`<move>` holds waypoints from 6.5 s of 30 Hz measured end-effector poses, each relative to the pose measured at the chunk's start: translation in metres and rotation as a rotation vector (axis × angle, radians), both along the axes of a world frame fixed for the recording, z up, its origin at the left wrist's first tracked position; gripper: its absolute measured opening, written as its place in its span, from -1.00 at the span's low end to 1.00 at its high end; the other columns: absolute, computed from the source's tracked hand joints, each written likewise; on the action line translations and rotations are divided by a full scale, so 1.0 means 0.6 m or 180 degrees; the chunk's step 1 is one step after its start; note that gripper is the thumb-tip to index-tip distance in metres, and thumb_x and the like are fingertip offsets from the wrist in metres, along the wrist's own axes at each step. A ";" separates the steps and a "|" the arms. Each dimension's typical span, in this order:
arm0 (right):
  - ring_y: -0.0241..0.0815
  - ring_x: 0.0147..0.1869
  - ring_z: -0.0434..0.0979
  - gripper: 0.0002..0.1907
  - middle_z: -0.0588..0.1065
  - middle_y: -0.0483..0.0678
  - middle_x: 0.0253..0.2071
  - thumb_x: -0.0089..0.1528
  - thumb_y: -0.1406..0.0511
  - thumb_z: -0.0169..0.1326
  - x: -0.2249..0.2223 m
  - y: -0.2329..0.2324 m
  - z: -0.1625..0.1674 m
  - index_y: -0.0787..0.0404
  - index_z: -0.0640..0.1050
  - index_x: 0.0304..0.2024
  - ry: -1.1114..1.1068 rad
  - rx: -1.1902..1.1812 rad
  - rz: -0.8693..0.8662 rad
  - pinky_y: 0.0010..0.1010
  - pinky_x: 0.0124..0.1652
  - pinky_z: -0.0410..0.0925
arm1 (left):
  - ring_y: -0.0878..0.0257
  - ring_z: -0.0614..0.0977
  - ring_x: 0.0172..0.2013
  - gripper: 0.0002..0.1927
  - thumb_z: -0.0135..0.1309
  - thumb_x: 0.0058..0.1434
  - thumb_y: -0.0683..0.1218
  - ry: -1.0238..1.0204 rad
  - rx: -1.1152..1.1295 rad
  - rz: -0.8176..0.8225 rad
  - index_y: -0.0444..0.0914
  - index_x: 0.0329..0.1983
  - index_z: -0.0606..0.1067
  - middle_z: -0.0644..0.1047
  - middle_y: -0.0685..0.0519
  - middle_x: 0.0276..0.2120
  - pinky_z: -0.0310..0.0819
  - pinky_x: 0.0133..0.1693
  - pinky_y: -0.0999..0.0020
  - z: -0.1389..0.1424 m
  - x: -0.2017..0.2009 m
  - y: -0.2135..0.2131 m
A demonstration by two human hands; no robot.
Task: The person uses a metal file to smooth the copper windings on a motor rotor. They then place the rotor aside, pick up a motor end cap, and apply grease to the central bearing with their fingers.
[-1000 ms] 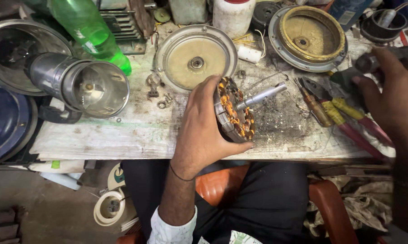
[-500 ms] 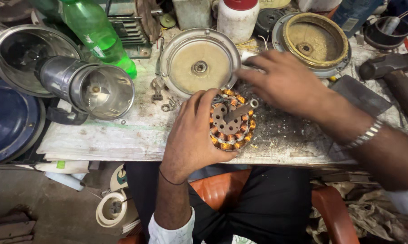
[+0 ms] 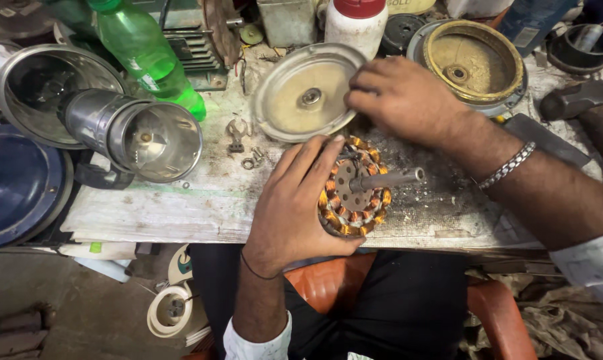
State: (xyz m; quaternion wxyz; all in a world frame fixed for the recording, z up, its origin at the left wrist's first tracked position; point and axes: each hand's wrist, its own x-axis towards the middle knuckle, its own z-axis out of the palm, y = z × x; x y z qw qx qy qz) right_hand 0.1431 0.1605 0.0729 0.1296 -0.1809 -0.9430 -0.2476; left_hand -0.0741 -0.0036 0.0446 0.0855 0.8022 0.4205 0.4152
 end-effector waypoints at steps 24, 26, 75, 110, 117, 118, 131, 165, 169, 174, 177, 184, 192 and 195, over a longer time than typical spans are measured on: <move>-0.14 0.04 0.63 -0.82 0.56 0.04 -0.02 0.59 0.34 -0.15 0.128 -0.110 0.088 0.34 0.43 0.06 0.5491 -0.4502 0.0547 -0.27 0.11 0.53 | -0.21 0.44 0.16 0.27 0.54 -0.36 0.10 -0.0079 -0.0289 0.1149 -0.39 0.40 0.17 0.42 -0.25 0.13 0.34 0.22 -0.02 -0.034 0.005 0.038; -0.10 0.08 0.65 -0.86 0.55 0.07 -0.06 0.55 0.39 -0.14 0.129 -0.096 0.082 0.36 0.42 0.05 0.5991 -0.4590 0.0599 -0.24 0.18 0.52 | -0.21 0.42 0.16 0.25 0.54 -0.38 0.09 -0.0034 -0.0153 0.1210 -0.36 0.38 0.19 0.42 -0.24 0.14 0.32 0.22 -0.02 -0.033 0.007 0.036; 0.24 0.41 0.41 -0.54 0.56 0.08 0.17 0.05 0.54 0.16 0.167 -0.317 -0.116 0.16 0.64 0.00 0.1677 -0.1233 -0.0990 -0.08 0.27 0.38 | -0.32 0.56 -0.06 0.07 0.58 -0.27 0.11 0.1034 -0.0582 0.0916 -0.44 0.13 0.19 0.53 -0.37 -0.10 0.47 -0.03 -0.04 0.026 -0.025 0.143; 0.02 -0.25 0.72 -0.39 0.63 0.12 -0.24 0.14 0.26 0.27 0.195 -0.178 0.007 0.16 0.48 0.25 0.0140 -0.2162 -0.2776 -0.21 -0.26 0.53 | 0.21 0.58 -0.59 -0.63 0.28 0.03 -0.14 -0.1014 -0.1112 0.0743 -0.27 -0.11 0.46 0.58 0.02 -0.51 0.48 -0.45 0.26 -0.028 0.068 0.027; -0.03 -0.40 0.67 -0.50 0.63 0.18 -0.21 0.32 0.37 0.07 0.216 -0.208 0.036 0.29 0.47 0.34 0.0692 -0.1497 -0.2798 -0.28 -0.40 0.49 | 0.20 0.59 -0.55 -0.54 0.28 0.02 -0.13 -0.0904 -0.0812 0.0780 -0.32 0.02 0.54 0.55 0.00 -0.50 0.50 -0.42 0.27 -0.032 0.064 0.024; -0.06 -0.33 0.65 -0.57 0.58 0.15 -0.21 0.35 0.37 -0.03 0.214 -0.218 0.037 0.28 0.47 0.29 0.1067 -0.1636 -0.2428 -0.31 -0.36 0.49 | 0.20 0.58 -0.55 -0.56 0.29 0.03 -0.11 -0.0880 -0.0783 0.0778 -0.33 0.00 0.55 0.55 0.00 -0.52 0.48 -0.42 0.26 -0.032 0.063 0.026; -0.22 -0.59 0.54 -0.61 0.49 -0.09 -0.33 0.23 0.08 0.16 0.150 -0.259 0.011 0.04 0.60 0.07 -0.0266 -0.1543 -0.2426 -0.33 -0.59 0.41 | 0.24 0.57 -0.64 -0.70 0.20 0.09 -0.12 -0.1039 -0.1172 0.0551 -0.28 -0.10 0.62 0.55 0.03 -0.61 0.41 -0.49 0.29 -0.025 0.065 0.027; -0.28 -0.66 0.42 -0.14 0.48 0.01 -0.23 0.07 0.10 0.28 0.120 -0.302 -0.046 -0.02 0.37 0.43 -0.0054 -0.1471 -0.1473 -0.44 -0.79 0.34 | 0.20 0.67 -0.26 -0.58 0.19 0.25 -0.29 -0.1215 -0.0037 0.0270 -0.37 0.19 0.49 0.54 -0.06 -0.20 0.58 -0.22 0.35 -0.020 0.076 -0.014; -0.32 -0.65 0.39 -0.16 0.46 -0.05 -0.26 0.06 0.07 0.29 0.128 -0.303 -0.044 -0.10 0.37 0.40 -0.0257 -0.1227 -0.1488 -0.47 -0.80 0.32 | 0.16 0.66 -0.24 -0.57 0.19 0.24 -0.29 -0.1187 -0.0031 0.0329 -0.37 0.20 0.49 0.54 -0.07 -0.19 0.58 -0.19 0.33 -0.021 0.076 -0.013; -0.36 -0.67 0.34 -0.21 0.40 -0.10 -0.34 0.04 0.19 0.32 0.126 -0.297 -0.041 -0.07 0.48 0.36 -0.0017 -0.0835 -0.1572 -0.47 -0.77 0.28 | 0.17 0.66 -0.27 -0.58 0.19 0.25 -0.29 -0.1143 0.0062 0.0293 -0.35 0.20 0.49 0.54 -0.07 -0.17 0.58 -0.23 0.37 -0.022 0.075 -0.013; -0.35 -0.68 0.34 -0.27 0.41 -0.14 -0.32 0.07 0.19 0.34 0.125 -0.302 -0.040 0.01 0.53 0.32 0.0004 -0.0699 -0.1651 -0.45 -0.74 0.30 | 0.17 0.66 -0.26 -0.58 0.21 0.24 -0.29 -0.1142 0.0138 0.0269 -0.35 0.19 0.49 0.54 -0.06 -0.19 0.56 -0.28 0.37 -0.024 0.075 -0.011; -0.27 -0.67 0.37 -0.27 0.41 -0.06 -0.31 0.04 0.19 0.32 0.114 -0.309 -0.042 -0.04 0.53 0.30 0.0239 -0.0968 -0.1408 -0.38 -0.71 0.33 | 0.18 0.64 -0.33 -0.57 0.21 0.21 -0.29 -0.1138 0.0035 0.0314 -0.36 0.17 0.50 0.52 -0.06 -0.24 0.53 -0.31 0.34 -0.028 0.074 -0.006; -0.28 -0.51 0.48 -0.40 0.40 -0.11 -0.32 0.08 0.33 0.29 0.105 -0.310 -0.040 0.18 0.58 0.21 0.0342 -0.0510 -0.1520 -0.41 -0.57 0.39 | 0.21 0.66 -0.32 -0.57 0.20 0.26 -0.29 -0.1130 0.0302 0.0231 -0.34 0.21 0.48 0.53 -0.05 -0.23 0.56 -0.28 0.39 -0.029 0.075 -0.007; -0.32 -0.59 0.46 -0.34 0.40 -0.10 -0.36 0.03 0.33 0.29 0.100 -0.317 -0.042 0.27 0.58 0.23 0.0162 -0.0953 -0.1500 -0.43 -0.62 0.41 | 0.19 0.62 -0.37 -0.57 0.21 0.20 -0.29 -0.1158 0.0062 0.0337 -0.36 0.16 0.51 0.51 -0.05 -0.28 0.51 -0.32 0.32 -0.030 0.075 -0.005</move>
